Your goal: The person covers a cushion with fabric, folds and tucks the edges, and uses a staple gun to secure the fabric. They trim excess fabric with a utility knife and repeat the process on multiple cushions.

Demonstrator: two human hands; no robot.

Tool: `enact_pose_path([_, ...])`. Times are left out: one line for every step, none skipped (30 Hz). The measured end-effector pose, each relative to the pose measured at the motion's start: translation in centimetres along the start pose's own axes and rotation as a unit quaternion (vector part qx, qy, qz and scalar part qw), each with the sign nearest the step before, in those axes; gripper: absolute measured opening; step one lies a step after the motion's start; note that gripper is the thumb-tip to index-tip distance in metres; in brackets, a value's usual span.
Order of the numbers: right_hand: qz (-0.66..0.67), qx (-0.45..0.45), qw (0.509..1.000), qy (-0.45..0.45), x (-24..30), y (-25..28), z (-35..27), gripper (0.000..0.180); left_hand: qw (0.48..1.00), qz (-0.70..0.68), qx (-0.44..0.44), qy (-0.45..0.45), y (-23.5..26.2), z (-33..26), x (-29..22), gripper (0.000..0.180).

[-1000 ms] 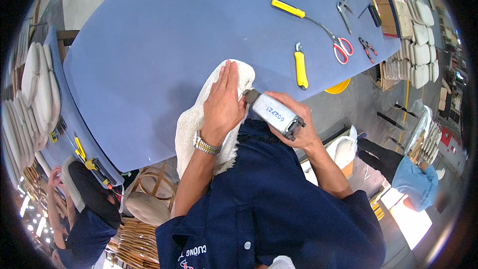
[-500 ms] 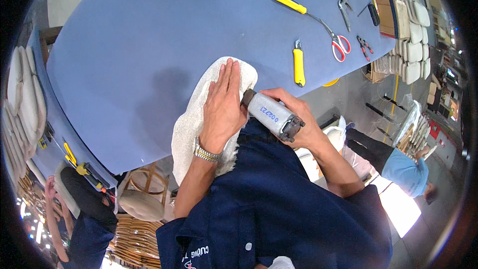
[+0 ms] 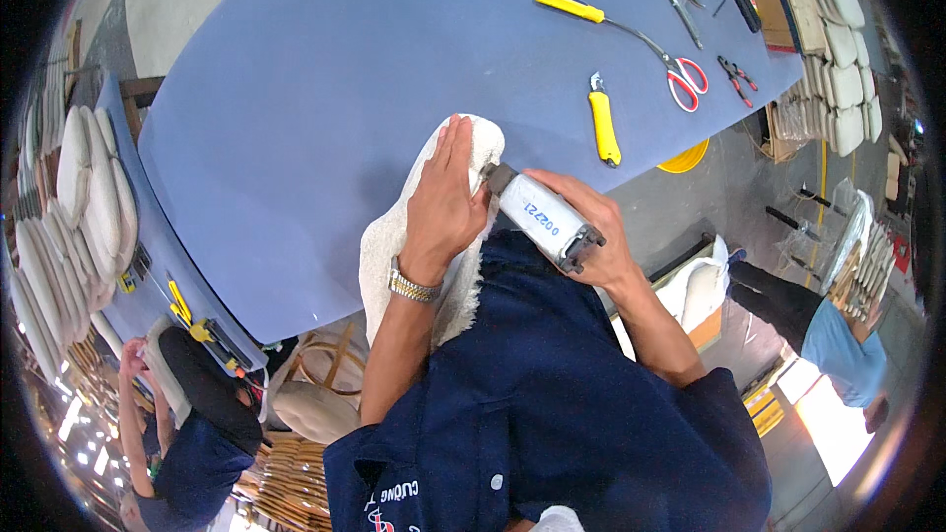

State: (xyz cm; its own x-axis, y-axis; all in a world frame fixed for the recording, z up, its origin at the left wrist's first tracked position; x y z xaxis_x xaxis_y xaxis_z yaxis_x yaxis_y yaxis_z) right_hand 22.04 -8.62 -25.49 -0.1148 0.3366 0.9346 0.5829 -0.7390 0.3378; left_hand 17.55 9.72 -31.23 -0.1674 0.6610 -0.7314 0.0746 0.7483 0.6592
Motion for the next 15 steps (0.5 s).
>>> enact_pose_path([-0.006, -0.001, 1.000, 0.001, 0.0, 0.0, 0.1, 0.067, 1.000, -0.002, -0.006, -0.008, 0.0, 0.0, 0.2, 0.085])
enact_pose_path([-0.013, -0.002, 1.000, -0.001, -0.3, -0.1, 0.2, 0.067, 1.000, -0.002, -0.002, -0.009, -0.1, 0.1, 0.1, 0.085])
enact_pose_path([-0.019, -0.002, 1.000, -0.002, -0.5, -0.2, 0.2, 0.067, 1.000, -0.002, 0.002, -0.010, -0.2, 0.1, 0.1, 0.085])
enact_pose_path([-0.023, -0.005, 1.000, 0.003, -0.7, -0.2, 0.1, 0.067, 1.000, -0.002, 0.004, -0.010, -0.1, 0.1, 0.0, 0.085])
enact_pose_path([-0.027, -0.002, 1.000, 0.009, -0.9, -0.2, 0.1, 0.067, 1.000, 0.004, 0.010, -0.004, -0.2, 0.2, -0.1, 0.085])
enact_pose_path([-0.032, 0.002, 0.999, 0.016, -1.1, -0.2, 0.2, 0.068, 1.000, 0.010, 0.016, 0.002, -0.2, 0.2, -0.2, 0.084])
enact_pose_path([-0.036, -0.002, 0.999, 0.028, -1.0, -0.1, 0.3, 0.067, 1.000, 0.016, 0.022, 0.009, -0.2, 0.3, -0.3, 0.084])
enact_pose_path([-0.042, -0.003, 0.998, 0.036, -1.0, -0.1, 0.4, 0.067, 1.000, 0.016, 0.020, 0.009, -0.3, 0.3, -0.4, 0.083])
enact_pose_path([-0.048, -0.005, 0.998, 0.044, -1.0, -0.1, 0.4, 0.066, 1.000, 0.016, 0.019, 0.010, -0.3, 0.2, -0.5, 0.083])
enact_pose_path([-0.046, 0.009, 0.999, 0.022, -1.0, 0.0, 0.7, 0.065, 1.000, 0.016, 0.018, 0.011, -0.4, 0.2, -0.6, 0.082])
enact_pose_path([-0.043, 0.024, 0.999, -0.002, -0.7, 0.2, 1.0, 0.065, 1.000, 0.021, 0.015, 0.007, -0.5, 0.1, -0.7, 0.082])
enact_pose_path([-0.041, 0.040, 0.998, -0.027, -0.6, 0.3, 1.2, 0.064, 1.000, 0.026, 0.013, 0.004, -0.6, 0.1, -0.7, 0.081])
enact_pose_path([-0.039, 0.049, 0.997, -0.038, -0.5, 0.3, 1.3, 0.063, 0.999, 0.030, 0.010, 0.001, -0.8, 0.1, -0.8, 0.081])
enact_pose_path([-0.036, 0.057, 0.997, -0.045, -0.4, 0.4, 1.7, 0.062, 0.999, 0.036, 0.011, 0.007, -0.8, 0.2, -0.9, 0.081])
enact_pose_path([-0.034, 0.065, 0.996, -0.051, -0.4, 0.4, 2.0, 0.061, 0.999, 0.041, 0.011, 0.013, -0.8, 0.3, -1.0, 0.080])
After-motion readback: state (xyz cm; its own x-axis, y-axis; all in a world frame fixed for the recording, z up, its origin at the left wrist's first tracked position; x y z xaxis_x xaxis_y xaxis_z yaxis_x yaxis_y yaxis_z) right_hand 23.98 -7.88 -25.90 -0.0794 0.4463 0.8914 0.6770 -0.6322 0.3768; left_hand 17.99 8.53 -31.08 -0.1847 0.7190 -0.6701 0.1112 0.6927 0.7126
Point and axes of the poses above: each hand's wrist, its own z-axis towards the middle knuckle, its own y-axis out of the back of the hand, x = y × z, the point moved 5 cm from there along z, towards the middle knuckle, and after that the axes turned 2 degrees about -y, right-handed, at the moved point
